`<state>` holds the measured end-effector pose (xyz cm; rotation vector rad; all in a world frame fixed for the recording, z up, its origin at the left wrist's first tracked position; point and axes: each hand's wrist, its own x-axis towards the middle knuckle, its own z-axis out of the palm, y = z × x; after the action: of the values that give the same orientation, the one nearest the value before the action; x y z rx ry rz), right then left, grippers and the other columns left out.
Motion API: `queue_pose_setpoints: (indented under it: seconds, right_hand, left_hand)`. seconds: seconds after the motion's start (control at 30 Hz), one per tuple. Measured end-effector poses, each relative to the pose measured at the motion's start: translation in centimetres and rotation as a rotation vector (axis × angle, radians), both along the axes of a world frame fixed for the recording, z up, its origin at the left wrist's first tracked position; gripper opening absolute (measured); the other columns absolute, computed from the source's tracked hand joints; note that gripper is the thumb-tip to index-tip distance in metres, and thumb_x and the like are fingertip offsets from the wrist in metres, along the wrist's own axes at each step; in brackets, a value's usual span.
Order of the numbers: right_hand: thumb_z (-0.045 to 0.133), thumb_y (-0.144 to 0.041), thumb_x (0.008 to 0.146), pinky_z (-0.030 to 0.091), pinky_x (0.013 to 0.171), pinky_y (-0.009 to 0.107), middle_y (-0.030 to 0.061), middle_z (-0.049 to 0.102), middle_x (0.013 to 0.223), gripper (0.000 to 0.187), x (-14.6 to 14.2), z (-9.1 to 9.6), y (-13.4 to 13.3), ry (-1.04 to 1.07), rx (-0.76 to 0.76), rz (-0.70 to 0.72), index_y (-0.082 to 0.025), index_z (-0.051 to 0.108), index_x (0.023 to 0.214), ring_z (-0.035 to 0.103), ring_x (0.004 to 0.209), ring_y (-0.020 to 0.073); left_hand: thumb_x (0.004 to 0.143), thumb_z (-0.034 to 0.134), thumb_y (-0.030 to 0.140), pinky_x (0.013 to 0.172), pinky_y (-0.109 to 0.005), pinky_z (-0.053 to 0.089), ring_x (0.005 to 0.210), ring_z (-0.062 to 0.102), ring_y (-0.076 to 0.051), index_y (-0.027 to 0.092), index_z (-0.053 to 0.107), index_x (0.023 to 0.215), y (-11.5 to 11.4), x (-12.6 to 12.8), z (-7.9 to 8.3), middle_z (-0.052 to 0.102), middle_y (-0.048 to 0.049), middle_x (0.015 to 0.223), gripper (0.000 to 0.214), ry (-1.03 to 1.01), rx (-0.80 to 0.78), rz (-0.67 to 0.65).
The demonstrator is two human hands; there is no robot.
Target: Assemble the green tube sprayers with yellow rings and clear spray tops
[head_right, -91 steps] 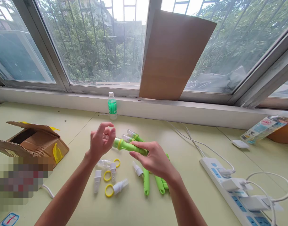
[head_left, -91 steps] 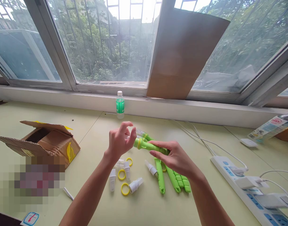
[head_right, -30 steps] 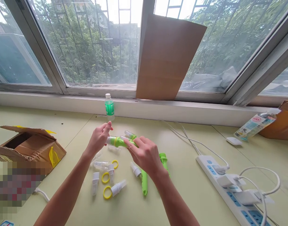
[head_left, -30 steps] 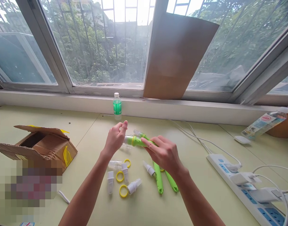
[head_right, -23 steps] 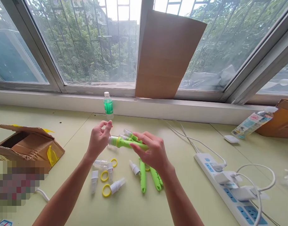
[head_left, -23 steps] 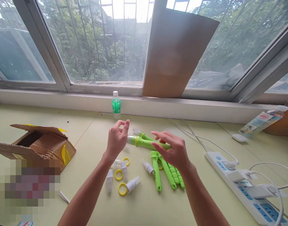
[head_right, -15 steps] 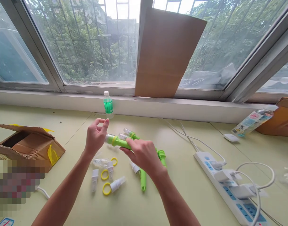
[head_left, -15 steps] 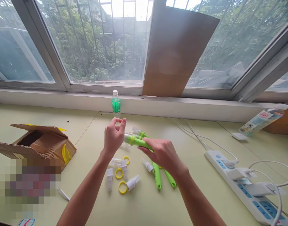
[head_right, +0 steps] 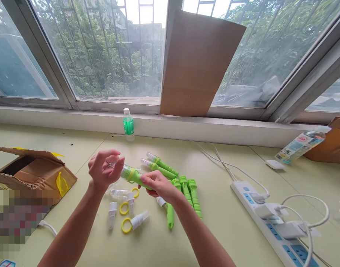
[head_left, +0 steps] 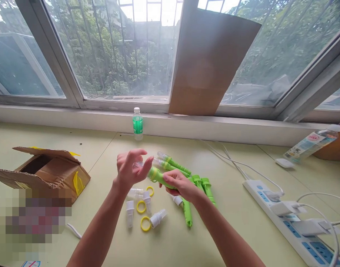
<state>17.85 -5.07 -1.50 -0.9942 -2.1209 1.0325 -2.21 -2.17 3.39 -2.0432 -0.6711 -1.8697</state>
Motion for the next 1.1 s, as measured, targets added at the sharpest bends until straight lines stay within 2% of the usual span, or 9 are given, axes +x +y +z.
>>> queue_pose_setpoints:
  seconds: [0.13,0.3,0.43,0.5,0.63,0.73,0.83,0.97,1.1]
  right_hand:
    - [0.041,-0.049,0.097,0.035,0.046,0.021,-0.0025,0.048,0.052,0.046,-0.3,0.6,-0.5,-0.03,0.134,-0.144,-0.015,0.066,0.079,0.043,0.046,0.0097]
    - [0.055,-0.042,0.091,0.034,0.063,0.029,0.0104,0.065,0.08,0.035,0.2,0.9,-0.5,-0.071,0.433,-0.497,-0.016,0.071,0.107,0.052,0.071,0.0194]
    - [0.057,-0.037,0.09,0.027,0.063,0.031,0.0109,0.067,0.08,0.031,0.5,0.2,-0.4,-0.129,0.614,-0.589,-0.019,0.072,0.11,0.049,0.069,0.0189]
    - [0.059,-0.038,0.089,0.023,0.059,0.03,0.0077,0.063,0.07,0.03,0.2,-0.1,-0.6,-0.15,0.636,-0.554,-0.018,0.073,0.107,0.045,0.061,0.0167]
    - [0.058,-0.039,0.088,0.02,0.055,0.03,0.0047,0.056,0.064,0.03,-0.9,-0.1,-1.2,-0.113,0.513,-0.482,-0.013,0.071,0.097,0.038,0.057,0.0145]
    - [0.054,-0.039,0.09,0.024,0.054,0.027,0.0015,0.051,0.062,0.028,-1.5,0.1,-1.4,-0.053,0.356,-0.405,-0.014,0.067,0.085,0.035,0.056,0.0123]
    - [0.046,-0.046,0.094,0.028,0.05,0.024,-0.0023,0.041,0.058,0.039,-1.6,-0.1,-1.1,0.02,0.148,-0.258,-0.016,0.06,0.073,0.033,0.052,0.01]
    - [0.034,-0.056,0.095,0.026,0.037,0.021,-0.0049,0.033,0.051,0.053,-1.0,-0.8,-0.2,0.08,-0.107,-0.062,-0.013,0.061,0.079,0.032,0.042,0.0092]
    - [0.037,-0.057,0.094,0.024,0.034,0.021,-0.0054,0.034,0.047,0.055,-0.2,0.0,-0.1,0.101,-0.204,0.013,-0.011,0.065,0.084,0.029,0.038,0.0086]
  left_hand:
    - [0.088,0.056,0.033,0.043,-0.018,0.035,0.037,0.042,-0.006,0.019,0.054,0.089,0.3,0.3,-0.1,0.051,0.0079,0.046,0.014,-0.095,-0.433,-0.012]
    - [0.096,0.023,0.057,0.045,-0.021,0.04,0.046,0.053,-0.011,0.018,0.059,0.084,0.7,1.0,0.0,0.057,-0.0002,0.054,0.054,-0.295,-0.942,-0.104]
    - [0.091,0.03,0.065,0.036,-0.021,0.035,0.038,0.049,-0.012,0.018,0.058,0.077,1.0,1.2,-0.1,0.055,-0.0001,0.051,0.056,-0.385,-1.164,-0.129]
    - [0.088,0.041,0.063,0.034,-0.02,0.031,0.034,0.044,-0.011,0.019,0.055,0.073,1.0,1.3,-0.1,0.048,0.0029,0.044,0.049,-0.415,-1.117,-0.067]
    - [0.086,0.053,0.055,0.034,-0.019,0.025,0.031,0.033,-0.008,0.02,0.052,0.07,0.9,1.5,-0.2,0.038,0.0071,0.037,0.039,-0.412,-0.964,0.015]
    - [0.085,0.056,0.052,0.035,-0.018,0.025,0.031,0.034,-0.007,0.019,0.052,0.071,0.9,1.5,-0.3,0.039,0.0079,0.037,0.036,-0.392,-0.891,0.028]
    - [0.085,0.058,0.049,0.037,-0.018,0.028,0.032,0.039,-0.007,0.019,0.055,0.074,0.9,1.2,-0.6,0.044,0.0077,0.039,0.033,-0.344,-0.79,0.029]
    - [0.086,0.056,0.05,0.039,-0.019,0.033,0.034,0.044,-0.007,0.019,0.055,0.074,0.7,0.7,-1.3,0.049,0.0062,0.042,0.033,-0.3,-0.613,-0.048]
    - [0.09,0.043,0.058,0.039,-0.021,0.033,0.033,0.045,-0.009,0.02,0.055,0.084,0.2,0.8,-1.2,0.052,0.0045,0.044,0.041,-0.358,-0.547,-0.229]
